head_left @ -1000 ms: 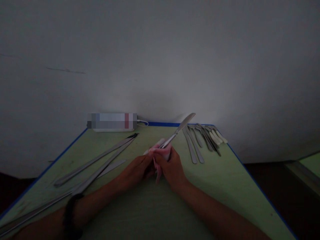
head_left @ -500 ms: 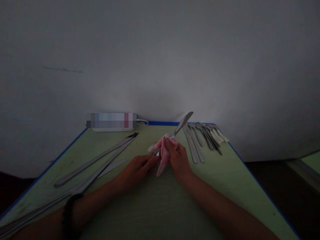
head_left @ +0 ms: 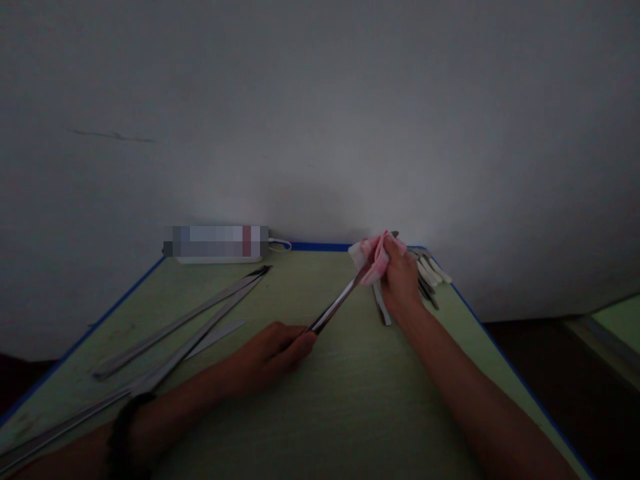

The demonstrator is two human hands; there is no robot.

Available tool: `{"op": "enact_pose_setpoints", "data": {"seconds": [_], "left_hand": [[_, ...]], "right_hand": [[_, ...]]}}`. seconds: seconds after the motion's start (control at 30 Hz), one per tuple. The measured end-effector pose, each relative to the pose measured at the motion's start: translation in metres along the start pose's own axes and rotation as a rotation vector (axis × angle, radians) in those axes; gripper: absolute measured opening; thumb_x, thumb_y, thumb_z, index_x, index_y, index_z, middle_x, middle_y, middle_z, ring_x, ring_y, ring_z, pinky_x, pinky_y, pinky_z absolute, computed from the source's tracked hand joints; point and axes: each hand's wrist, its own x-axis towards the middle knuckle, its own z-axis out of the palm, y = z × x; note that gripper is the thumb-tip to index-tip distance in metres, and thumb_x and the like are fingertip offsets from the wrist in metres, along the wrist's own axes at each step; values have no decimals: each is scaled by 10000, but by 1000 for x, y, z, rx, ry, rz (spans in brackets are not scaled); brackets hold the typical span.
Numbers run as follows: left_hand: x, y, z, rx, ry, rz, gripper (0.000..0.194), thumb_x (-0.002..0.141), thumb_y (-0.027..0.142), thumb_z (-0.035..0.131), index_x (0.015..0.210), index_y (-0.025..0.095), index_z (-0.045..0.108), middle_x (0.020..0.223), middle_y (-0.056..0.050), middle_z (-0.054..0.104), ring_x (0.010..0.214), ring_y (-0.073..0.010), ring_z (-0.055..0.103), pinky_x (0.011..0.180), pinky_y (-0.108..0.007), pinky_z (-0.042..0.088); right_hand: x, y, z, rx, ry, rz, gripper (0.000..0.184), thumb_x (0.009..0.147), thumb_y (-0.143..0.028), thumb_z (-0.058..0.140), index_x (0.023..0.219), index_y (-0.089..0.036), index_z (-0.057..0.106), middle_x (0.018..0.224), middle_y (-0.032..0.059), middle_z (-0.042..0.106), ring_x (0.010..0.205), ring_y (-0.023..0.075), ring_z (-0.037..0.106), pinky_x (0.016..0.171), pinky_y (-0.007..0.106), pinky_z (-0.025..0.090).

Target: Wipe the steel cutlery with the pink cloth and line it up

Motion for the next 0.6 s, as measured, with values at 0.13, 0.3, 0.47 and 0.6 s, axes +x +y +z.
{"op": "enact_pose_setpoints", "data": {"seconds": [0.13, 0.3, 0.47, 0.6], "left_hand": [[0, 0, 0, -18, -11, 8, 440, 920, 460, 322, 612, 173, 450, 554, 52, 398, 499, -91, 387, 492, -211, 293], [-3, -4, 0, -40, -47, 45, 447, 920, 471, 307, 617, 175, 450, 545, 53, 372, 497, -91, 366, 483, -206, 291], [-8, -2, -3, -108, -89, 22, 456, 897, 494, 352, 596, 176, 478, 545, 43, 424, 521, -100, 391, 520, -211, 330], [-3, -6, 0, -412, -67, -44, 481, 910, 495, 303, 577, 177, 442, 487, 44, 433, 452, -89, 366, 479, -218, 310]], "right_hand": [[10, -8, -4, 42, 64, 2, 224, 709, -386, 635, 731, -163, 637, 706, -5, 654, 620, 119, 572, 605, 242, 476], [17, -16, -9, 55, 121, -14, 197, 695, -348, 647, 719, -152, 639, 700, 0, 663, 615, 128, 586, 591, 253, 479], [28, -26, -16, 175, 182, -33, 149, 692, -311, 667, 723, -170, 628, 720, -9, 657, 681, 128, 610, 656, 250, 499], [30, -29, -13, 330, 158, 56, 125, 754, -319, 615, 756, -195, 604, 723, -31, 647, 680, 107, 610, 669, 235, 504]]}}
